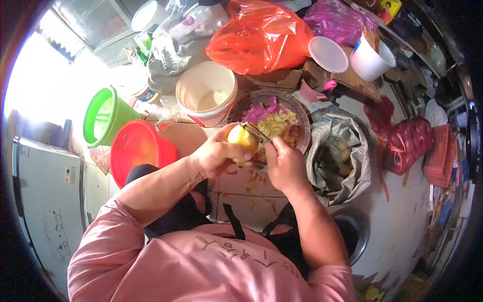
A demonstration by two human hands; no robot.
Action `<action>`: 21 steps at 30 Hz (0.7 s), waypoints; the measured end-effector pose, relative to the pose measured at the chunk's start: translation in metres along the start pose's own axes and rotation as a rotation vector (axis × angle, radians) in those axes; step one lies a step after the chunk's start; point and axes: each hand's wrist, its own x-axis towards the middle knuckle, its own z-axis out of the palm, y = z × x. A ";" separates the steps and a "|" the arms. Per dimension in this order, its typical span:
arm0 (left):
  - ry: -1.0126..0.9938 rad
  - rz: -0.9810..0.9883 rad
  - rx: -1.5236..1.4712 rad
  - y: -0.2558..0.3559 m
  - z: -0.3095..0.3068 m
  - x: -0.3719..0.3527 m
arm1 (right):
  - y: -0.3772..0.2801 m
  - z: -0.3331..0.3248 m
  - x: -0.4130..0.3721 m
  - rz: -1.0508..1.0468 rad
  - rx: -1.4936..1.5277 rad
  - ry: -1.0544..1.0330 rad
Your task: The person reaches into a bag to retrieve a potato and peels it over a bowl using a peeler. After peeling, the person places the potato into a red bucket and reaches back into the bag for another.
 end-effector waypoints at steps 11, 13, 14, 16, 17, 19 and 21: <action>-0.004 0.182 0.065 0.006 0.010 -0.001 | 0.002 -0.007 0.001 0.109 0.105 0.076; -0.014 0.186 0.057 0.006 0.005 0.004 | -0.011 -0.002 -0.007 -0.042 0.109 0.060; -0.028 0.187 0.053 0.006 0.003 0.006 | -0.016 -0.002 -0.010 -0.085 0.063 0.007; 0.011 0.161 0.079 0.011 0.008 -0.001 | -0.015 0.004 -0.015 -0.145 0.026 0.036; 0.045 0.136 0.107 0.012 0.010 -0.003 | -0.014 0.004 -0.014 -0.145 0.026 0.032; 0.001 0.114 0.249 0.009 0.002 -0.006 | -0.008 -0.003 -0.007 0.015 -0.093 -0.018; -0.109 0.084 0.241 0.005 0.011 -0.011 | 0.033 -0.010 0.009 0.258 -0.131 0.024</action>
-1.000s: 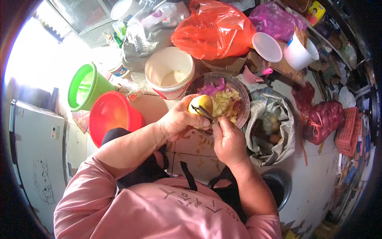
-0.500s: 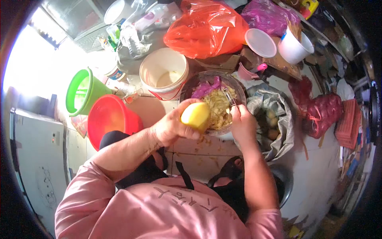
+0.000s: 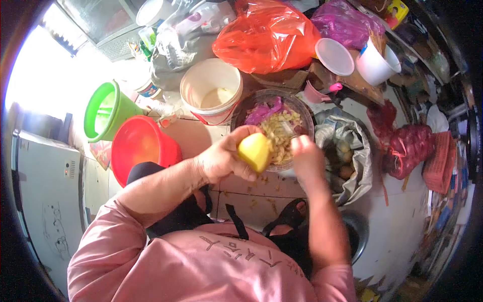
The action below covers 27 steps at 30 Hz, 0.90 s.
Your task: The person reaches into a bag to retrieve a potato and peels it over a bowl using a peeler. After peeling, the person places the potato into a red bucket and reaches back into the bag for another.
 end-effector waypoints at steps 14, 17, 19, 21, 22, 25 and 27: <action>0.133 0.019 -0.129 -0.001 -0.014 0.009 | -0.036 0.006 -0.030 -0.278 0.099 0.026; -0.036 0.042 0.016 0.003 0.002 0.002 | 0.001 0.002 0.002 0.093 0.007 -0.011; 0.011 0.100 0.082 -0.002 -0.003 0.006 | -0.001 -0.008 0.003 -0.009 0.055 0.015; 0.055 0.033 -0.054 0.006 -0.004 0.002 | -0.012 -0.008 -0.003 -0.063 0.103 0.028; 0.086 -0.044 -0.178 0.012 -0.003 0.001 | -0.017 -0.006 -0.007 -0.104 0.159 0.055; 0.113 0.015 -0.292 0.004 -0.010 0.010 | -0.028 0.001 -0.018 -0.210 0.173 0.097; 0.140 0.041 -0.299 0.003 -0.009 0.012 | -0.037 0.004 -0.028 -0.284 0.200 0.056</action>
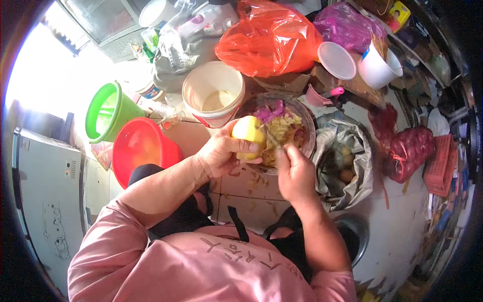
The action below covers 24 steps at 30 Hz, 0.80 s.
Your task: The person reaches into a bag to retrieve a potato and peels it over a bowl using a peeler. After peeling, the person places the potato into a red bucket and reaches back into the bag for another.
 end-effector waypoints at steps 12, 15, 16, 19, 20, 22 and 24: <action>-0.145 -0.007 0.016 -0.001 0.004 -0.010 | 0.042 -0.007 0.017 0.297 -0.056 0.076; -0.036 0.004 0.051 0.004 0.011 -0.008 | 0.021 -0.007 0.015 0.204 0.027 0.063; 0.031 0.009 0.062 0.002 0.010 -0.007 | 0.012 -0.007 0.014 0.122 0.073 0.054; 0.029 -0.016 0.062 0.000 0.006 -0.005 | -0.002 -0.003 0.005 -0.044 -0.010 0.010; 0.003 -0.038 0.056 0.000 0.005 -0.005 | -0.003 -0.001 0.001 -0.055 -0.067 -0.012; -0.009 -0.089 0.047 0.001 0.005 -0.007 | 0.000 0.001 -0.002 -0.049 -0.113 0.024; -0.024 -0.137 0.038 -0.002 0.009 -0.011 | 0.010 -0.002 0.004 0.183 -0.221 -0.068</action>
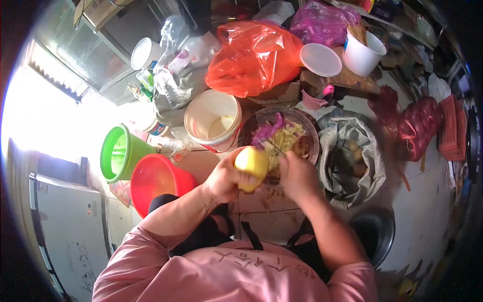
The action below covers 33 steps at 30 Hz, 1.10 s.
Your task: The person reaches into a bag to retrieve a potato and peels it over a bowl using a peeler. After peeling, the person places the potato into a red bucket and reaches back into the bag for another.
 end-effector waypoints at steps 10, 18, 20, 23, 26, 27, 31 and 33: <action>0.128 0.223 0.272 -0.007 -0.003 0.006 | -0.010 -0.012 0.001 -0.080 0.230 0.055; 0.158 0.103 0.167 0.003 0.005 0.004 | -0.009 -0.005 -0.004 -0.162 0.298 0.133; 0.162 0.114 0.209 -0.002 0.000 0.007 | -0.009 -0.011 0.000 -0.167 0.436 0.284; 0.144 0.226 0.318 -0.006 -0.002 0.009 | 0.041 0.007 0.019 0.040 0.115 0.154; 0.204 0.162 0.305 -0.003 -0.003 0.009 | 0.035 0.001 0.016 0.139 -0.007 0.071; 0.194 0.120 0.209 -0.002 -0.004 0.007 | 0.019 -0.007 0.011 0.078 0.082 0.083; 0.131 0.077 0.066 0.001 -0.007 0.008 | -0.005 -0.001 -0.002 -0.116 0.220 0.131; 0.125 0.068 -0.005 0.001 -0.005 0.009 | -0.011 0.006 -0.009 -0.221 0.180 0.113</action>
